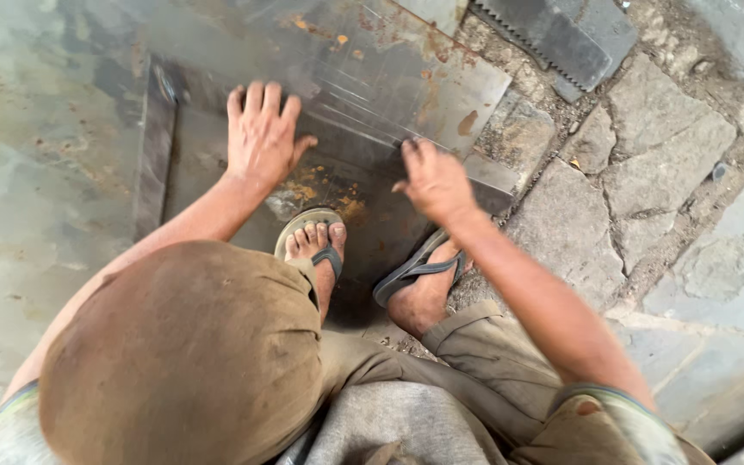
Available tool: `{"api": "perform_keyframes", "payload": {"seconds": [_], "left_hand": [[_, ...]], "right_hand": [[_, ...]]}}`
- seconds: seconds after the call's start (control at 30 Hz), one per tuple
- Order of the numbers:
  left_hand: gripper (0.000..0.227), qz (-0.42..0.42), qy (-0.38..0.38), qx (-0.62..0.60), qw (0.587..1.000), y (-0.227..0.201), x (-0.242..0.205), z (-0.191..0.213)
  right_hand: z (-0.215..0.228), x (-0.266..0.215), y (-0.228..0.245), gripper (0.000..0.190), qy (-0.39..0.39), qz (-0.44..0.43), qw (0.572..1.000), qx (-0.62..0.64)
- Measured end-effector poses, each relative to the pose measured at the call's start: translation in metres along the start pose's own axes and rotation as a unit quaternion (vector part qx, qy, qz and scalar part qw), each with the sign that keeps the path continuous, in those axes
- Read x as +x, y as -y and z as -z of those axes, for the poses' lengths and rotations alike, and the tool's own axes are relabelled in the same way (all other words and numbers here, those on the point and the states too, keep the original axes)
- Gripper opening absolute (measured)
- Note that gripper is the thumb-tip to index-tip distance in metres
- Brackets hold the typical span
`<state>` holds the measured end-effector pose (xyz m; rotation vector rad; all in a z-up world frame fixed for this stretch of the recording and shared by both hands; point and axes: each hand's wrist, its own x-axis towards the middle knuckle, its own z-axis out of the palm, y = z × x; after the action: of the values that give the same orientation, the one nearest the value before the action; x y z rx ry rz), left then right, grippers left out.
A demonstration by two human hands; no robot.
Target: The person uses a metal square and a scribe to draw straight lines on a large metal sheet. They repeatedly reposition the square and scribe multiple parallel lines across the surface.
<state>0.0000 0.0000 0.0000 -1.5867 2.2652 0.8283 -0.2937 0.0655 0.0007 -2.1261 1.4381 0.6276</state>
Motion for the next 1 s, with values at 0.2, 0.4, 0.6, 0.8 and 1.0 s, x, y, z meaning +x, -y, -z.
{"api": "perform_keyframes", "payload": {"seconds": [0.2,0.4,0.6,0.8,1.0], "left_hand": [[0.067,-0.079,-0.189,-0.027,0.978,0.040,-0.077,-0.070],[0.056,0.068,-0.284,-0.053,0.955,0.072,-0.185,-0.115],[0.052,0.131,-0.133,0.011,0.982,0.101,-0.219,-0.177],[0.044,0.209,-0.273,0.126,0.930,0.110,-0.210,-0.224],[0.075,0.204,-0.292,-0.061,0.933,0.101,-0.213,-0.209]], "right_hand": [[-0.043,-0.008,0.012,0.067,-0.136,0.040,0.988,0.059],[0.011,0.037,0.003,0.072,-0.050,0.077,0.996,-0.014],[0.078,0.147,0.010,0.073,-0.178,0.104,0.978,0.022],[0.099,0.181,0.070,0.085,-0.057,0.020,0.997,0.042],[0.095,0.200,0.075,0.083,-0.089,-0.008,0.995,0.049]]}}
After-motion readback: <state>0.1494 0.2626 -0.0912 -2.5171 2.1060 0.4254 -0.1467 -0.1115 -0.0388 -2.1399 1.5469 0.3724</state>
